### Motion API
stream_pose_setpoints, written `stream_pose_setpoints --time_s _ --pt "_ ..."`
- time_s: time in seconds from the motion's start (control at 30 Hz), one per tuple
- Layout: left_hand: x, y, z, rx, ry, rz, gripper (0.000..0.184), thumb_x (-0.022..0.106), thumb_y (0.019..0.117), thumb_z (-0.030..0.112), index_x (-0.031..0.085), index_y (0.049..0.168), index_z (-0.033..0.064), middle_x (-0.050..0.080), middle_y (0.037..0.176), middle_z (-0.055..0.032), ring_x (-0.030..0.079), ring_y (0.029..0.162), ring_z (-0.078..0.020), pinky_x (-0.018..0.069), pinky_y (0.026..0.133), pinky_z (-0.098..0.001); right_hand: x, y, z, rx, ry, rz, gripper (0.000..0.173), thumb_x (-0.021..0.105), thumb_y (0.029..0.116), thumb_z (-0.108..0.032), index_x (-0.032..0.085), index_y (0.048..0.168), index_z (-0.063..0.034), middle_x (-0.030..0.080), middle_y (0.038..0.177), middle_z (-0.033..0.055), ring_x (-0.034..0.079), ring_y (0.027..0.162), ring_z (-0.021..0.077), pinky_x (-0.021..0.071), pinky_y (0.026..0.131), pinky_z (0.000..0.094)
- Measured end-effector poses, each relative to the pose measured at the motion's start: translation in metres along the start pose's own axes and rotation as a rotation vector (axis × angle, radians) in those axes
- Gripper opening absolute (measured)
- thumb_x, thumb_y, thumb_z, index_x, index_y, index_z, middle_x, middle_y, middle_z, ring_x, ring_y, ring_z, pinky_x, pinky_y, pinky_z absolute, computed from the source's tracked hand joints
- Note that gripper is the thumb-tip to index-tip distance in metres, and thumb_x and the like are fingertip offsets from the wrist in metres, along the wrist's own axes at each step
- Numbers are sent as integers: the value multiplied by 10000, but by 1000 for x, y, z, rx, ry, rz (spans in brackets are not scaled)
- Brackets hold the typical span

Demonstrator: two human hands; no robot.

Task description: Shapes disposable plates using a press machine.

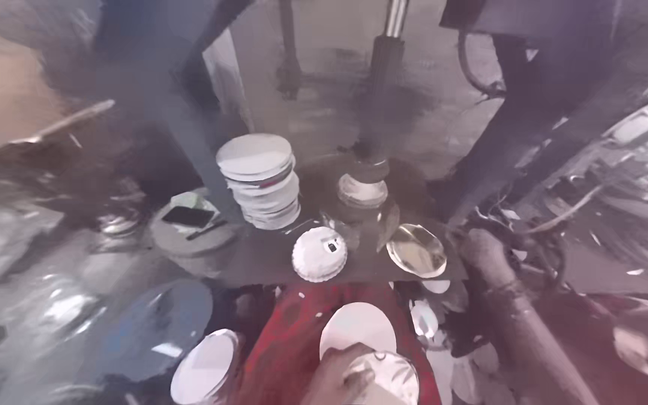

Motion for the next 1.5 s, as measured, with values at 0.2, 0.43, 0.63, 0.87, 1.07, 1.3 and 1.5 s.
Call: stream_pose_setpoints --time_s 0.2,0.43,0.63,0.87,1.07,1.3,1.5 --pt "-8 -15 5 47 11 71 267 628 942 56 693 1182 -42 741 1024 -174 723 923 -215 560 866 -418 28 34 -193 -630 181 253 329 586 1018 -139 663 1305 3 625 1380 223 582 1312 395 396 1142 584" --pt "-17 -37 -1 -10 -14 224 265 632 929 54 696 1161 -59 741 975 -180 728 854 -208 584 814 -374 35 33 -219 -496 88 86 317 722 899 -122 666 1187 -3 699 1024 264 685 925 488 523 756 673" --pt "-21 -29 -10 42 -30 183 275 635 940 75 690 1176 -55 736 1002 -183 721 859 -194 578 823 -337 77 -72 -236 -988 346 321 144 640 932 -47 752 1011 -5 758 995 154 749 912 308 617 777 470" --pt "-24 -29 -18 -118 -121 188 275 633 956 80 677 1199 -41 732 994 -147 710 803 -132 593 777 -303 121 -80 -245 -1054 215 9 206 563 980 -30 728 1103 -14 735 1133 186 718 1062 364 574 909 535" --pt "-76 -50 -53 -238 -506 787 314 604 950 33 569 1252 -45 712 1018 10 696 888 -36 602 819 -244 57 -101 -213 -763 587 -357 347 538 1048 -271 718 1182 -6 750 972 166 731 875 291 572 815 515" --pt "-73 -16 -48 -152 -634 801 553 487 1025 264 369 1475 -34 704 1159 -71 724 979 -156 623 814 -317 51 -39 -162 -283 1043 -485 129 627 943 -30 638 1063 14 626 752 -55 580 637 -17 527 630 178" --pt "-35 -15 -50 -165 -609 626 626 510 1023 326 330 1487 -55 712 1217 -121 708 1087 -225 610 850 -371 63 90 -101 7 1037 -127 302 620 1018 -193 616 1256 -7 658 1024 133 608 809 166 542 742 380"
Point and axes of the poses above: each hand's wrist, its own y-axis towards the middle knuckle, its own x-axis out of the palm, z = x × y, the point moved 7 cm from there along y, towards the middle knuckle
